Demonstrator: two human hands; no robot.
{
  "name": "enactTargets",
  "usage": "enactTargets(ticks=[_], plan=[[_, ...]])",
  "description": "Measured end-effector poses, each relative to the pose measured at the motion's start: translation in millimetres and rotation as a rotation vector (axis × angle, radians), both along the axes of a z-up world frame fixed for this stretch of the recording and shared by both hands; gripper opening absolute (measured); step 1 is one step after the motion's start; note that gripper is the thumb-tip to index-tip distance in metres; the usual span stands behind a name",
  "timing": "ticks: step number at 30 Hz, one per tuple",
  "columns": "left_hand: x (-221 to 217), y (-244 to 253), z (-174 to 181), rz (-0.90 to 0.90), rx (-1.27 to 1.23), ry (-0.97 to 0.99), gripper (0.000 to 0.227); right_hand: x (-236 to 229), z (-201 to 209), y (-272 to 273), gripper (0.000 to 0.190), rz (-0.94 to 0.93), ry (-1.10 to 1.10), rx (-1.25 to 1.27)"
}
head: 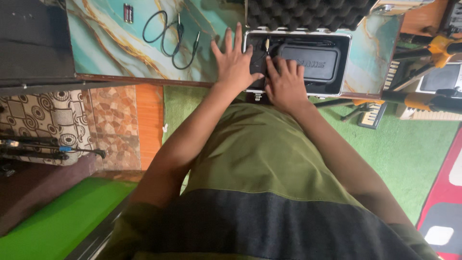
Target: The person packs audio components into a foam-lined hard case and then picks up two different midi controller keyboards.
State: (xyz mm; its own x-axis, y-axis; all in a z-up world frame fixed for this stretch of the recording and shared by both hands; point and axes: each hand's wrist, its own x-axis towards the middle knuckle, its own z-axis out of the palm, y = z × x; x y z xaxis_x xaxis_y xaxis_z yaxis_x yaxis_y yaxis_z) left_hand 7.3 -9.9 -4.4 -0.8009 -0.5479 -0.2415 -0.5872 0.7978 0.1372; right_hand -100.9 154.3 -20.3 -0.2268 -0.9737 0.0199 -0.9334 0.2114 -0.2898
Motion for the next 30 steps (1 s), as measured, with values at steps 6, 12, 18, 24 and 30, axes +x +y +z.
enactTargets(ticks=[6, 12, 18, 24, 30], plan=[[5.7, 10.2, -0.5, -0.045, -0.077, 0.202, 0.081, -7.4, 13.0, 16.1, 0.057, -0.011, -0.123, -0.087], [6.8, 15.9, -13.8, -0.083, -0.010, 0.175, 0.075, -19.6, 18.2, 33.3, 0.045, -0.086, -0.168, -0.218], [14.9, 14.5, -19.7, -0.065, -0.024, 0.211, 0.071, -21.2, 6.5, 42.6, 0.042, -0.150, -0.054, -0.184], [8.8, 15.7, -13.6, -0.072, -0.020, 0.181, 0.071, -24.9, 6.4, 45.9, 0.040, -0.169, -0.137, -0.184], [16.4, 12.4, 25.0, -0.001, 0.071, 0.361, 0.064, -36.8, 38.3, 52.0, 0.037, -0.232, -0.313, -0.279]])
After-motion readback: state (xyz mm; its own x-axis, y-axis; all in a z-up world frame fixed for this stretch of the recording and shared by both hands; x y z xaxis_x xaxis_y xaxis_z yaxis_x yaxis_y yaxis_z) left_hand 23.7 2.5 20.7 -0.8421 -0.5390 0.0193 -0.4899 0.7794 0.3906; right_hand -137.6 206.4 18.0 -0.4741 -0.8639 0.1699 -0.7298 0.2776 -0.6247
